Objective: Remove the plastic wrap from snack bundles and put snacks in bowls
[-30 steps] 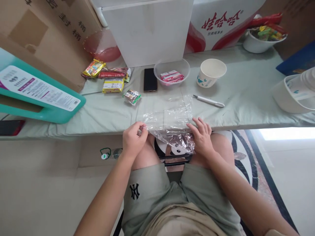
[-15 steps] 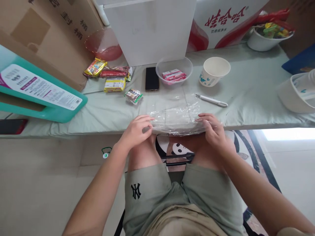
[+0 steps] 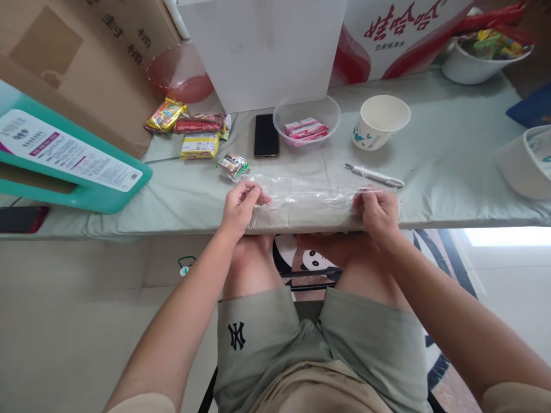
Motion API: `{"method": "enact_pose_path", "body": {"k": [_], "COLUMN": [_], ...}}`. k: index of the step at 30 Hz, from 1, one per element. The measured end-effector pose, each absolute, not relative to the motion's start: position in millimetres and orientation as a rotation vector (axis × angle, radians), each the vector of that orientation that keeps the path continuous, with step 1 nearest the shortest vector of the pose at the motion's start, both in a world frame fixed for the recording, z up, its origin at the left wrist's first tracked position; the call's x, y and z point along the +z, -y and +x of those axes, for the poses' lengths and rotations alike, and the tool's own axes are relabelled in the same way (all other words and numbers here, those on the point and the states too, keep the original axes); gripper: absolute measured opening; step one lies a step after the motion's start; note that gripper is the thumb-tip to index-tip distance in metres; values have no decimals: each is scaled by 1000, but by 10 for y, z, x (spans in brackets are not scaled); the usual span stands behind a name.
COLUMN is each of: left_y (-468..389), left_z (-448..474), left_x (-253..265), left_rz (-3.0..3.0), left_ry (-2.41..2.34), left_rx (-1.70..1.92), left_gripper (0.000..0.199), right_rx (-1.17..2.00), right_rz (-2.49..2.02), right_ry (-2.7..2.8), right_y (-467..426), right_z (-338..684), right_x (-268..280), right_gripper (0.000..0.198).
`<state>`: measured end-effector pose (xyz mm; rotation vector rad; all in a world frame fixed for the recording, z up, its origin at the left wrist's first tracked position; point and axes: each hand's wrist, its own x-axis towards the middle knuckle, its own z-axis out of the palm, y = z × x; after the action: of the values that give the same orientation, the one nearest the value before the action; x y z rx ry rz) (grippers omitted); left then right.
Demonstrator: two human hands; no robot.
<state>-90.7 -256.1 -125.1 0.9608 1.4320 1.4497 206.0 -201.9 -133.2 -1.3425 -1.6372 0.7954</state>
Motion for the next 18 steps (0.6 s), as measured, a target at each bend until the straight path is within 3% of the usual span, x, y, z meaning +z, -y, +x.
{"method": "enact_pose_path", "body": {"k": [5,10,15,18], "left_y": [2529,2576,2527,2552], "left_z": [-938,-932,-968,-974], "left_x": [-1269,-1211,-1244,-1202], "left_rz": [1285,1596,1513,1539], "left_ry": [-1584,-1845,-2079,-2171], "left_rx": [1234,995,942,1121], "left_gripper": [14,12,12,39], "right_rx": [736,557,340,197], "right_rz": [-1484,-1623,-1558,-1495], "right_ry": [1661,1813,1839,1782], "right_y": [1939,1778,1726,1852], "right_z": [2129,2197,2254,2248], "right_x": [-1353,-1463,-1572,-1465], "right_gripper": [46,15,33,40]}}
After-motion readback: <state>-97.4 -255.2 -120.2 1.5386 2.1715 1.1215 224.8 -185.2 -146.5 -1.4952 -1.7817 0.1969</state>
